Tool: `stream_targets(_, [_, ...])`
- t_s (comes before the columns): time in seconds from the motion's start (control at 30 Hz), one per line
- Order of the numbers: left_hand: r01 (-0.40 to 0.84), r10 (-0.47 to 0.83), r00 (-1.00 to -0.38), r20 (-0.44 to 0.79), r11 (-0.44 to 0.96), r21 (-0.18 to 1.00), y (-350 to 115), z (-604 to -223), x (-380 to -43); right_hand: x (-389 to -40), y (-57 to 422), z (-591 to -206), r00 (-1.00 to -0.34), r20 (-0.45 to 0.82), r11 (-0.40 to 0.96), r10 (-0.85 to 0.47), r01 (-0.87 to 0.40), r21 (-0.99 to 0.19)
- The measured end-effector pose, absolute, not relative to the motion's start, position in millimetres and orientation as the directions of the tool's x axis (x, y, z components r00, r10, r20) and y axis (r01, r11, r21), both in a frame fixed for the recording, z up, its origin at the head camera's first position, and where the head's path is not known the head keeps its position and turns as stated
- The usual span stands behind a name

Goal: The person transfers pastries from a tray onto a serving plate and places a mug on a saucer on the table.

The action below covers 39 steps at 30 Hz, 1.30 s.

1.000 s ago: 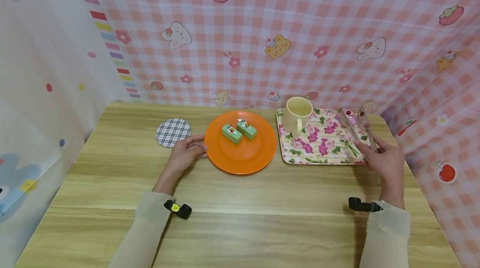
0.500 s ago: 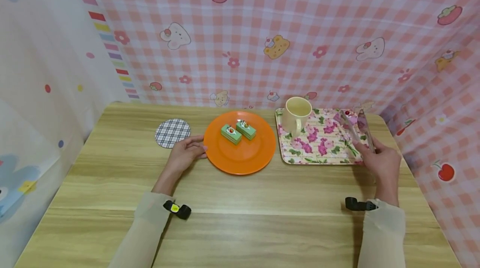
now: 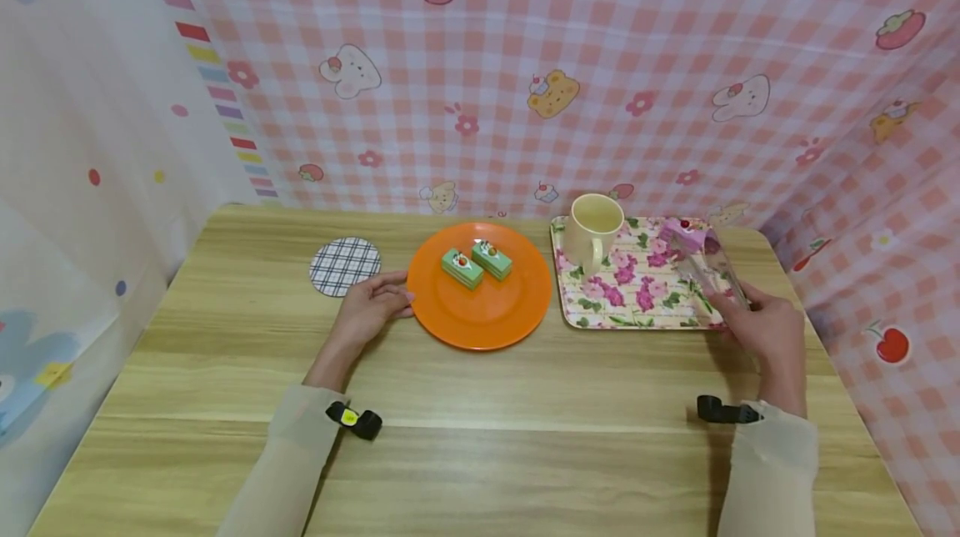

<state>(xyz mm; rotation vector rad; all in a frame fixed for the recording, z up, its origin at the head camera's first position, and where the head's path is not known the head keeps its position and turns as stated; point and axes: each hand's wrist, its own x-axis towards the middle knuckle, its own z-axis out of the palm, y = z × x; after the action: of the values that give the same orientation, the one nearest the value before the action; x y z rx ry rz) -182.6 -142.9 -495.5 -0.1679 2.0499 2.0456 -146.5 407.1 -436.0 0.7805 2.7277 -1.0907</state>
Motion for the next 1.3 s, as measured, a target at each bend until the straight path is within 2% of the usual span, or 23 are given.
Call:
stream_targets(0.17, [-0.256,0.085,-0.963,-0.256,0.010,0.967,-142.4,-494.7,-182.9,-141.6,413.6,-427.1,-0.883,-0.308,0.622,0.356,0.469,-0.627])
stream_targets(0.5, [-0.260,0.086,-0.962,-0.260,0.015,0.966,-144.2,-498.1,-182.5,-148.6,413.3,-444.0,-0.877,-0.238,0.604,0.417,0.463,-0.649])
stream_targets(0.83, [-0.249,0.089,-0.964,-0.250,0.017,0.968,-142.9,-497.4,-182.9,-148.9,401.9,-443.3,-0.905,-0.201,0.642,0.374,0.409,-0.648])
stream_targets(1.03, [-0.248,0.086,-0.965,-0.249,0.020,0.969,-142.7,-498.1,-184.0,-146.7,403.5,-438.7,-0.903,-0.239,0.605,0.356,0.418,-0.678])
stream_targets(1.3, [-0.245,0.091,-0.965,-0.246,0.015,0.969,-142.3,-497.1,-183.2,-145.6,405.5,-436.3,-0.919,-0.195,0.601,0.342,0.373,-0.706])
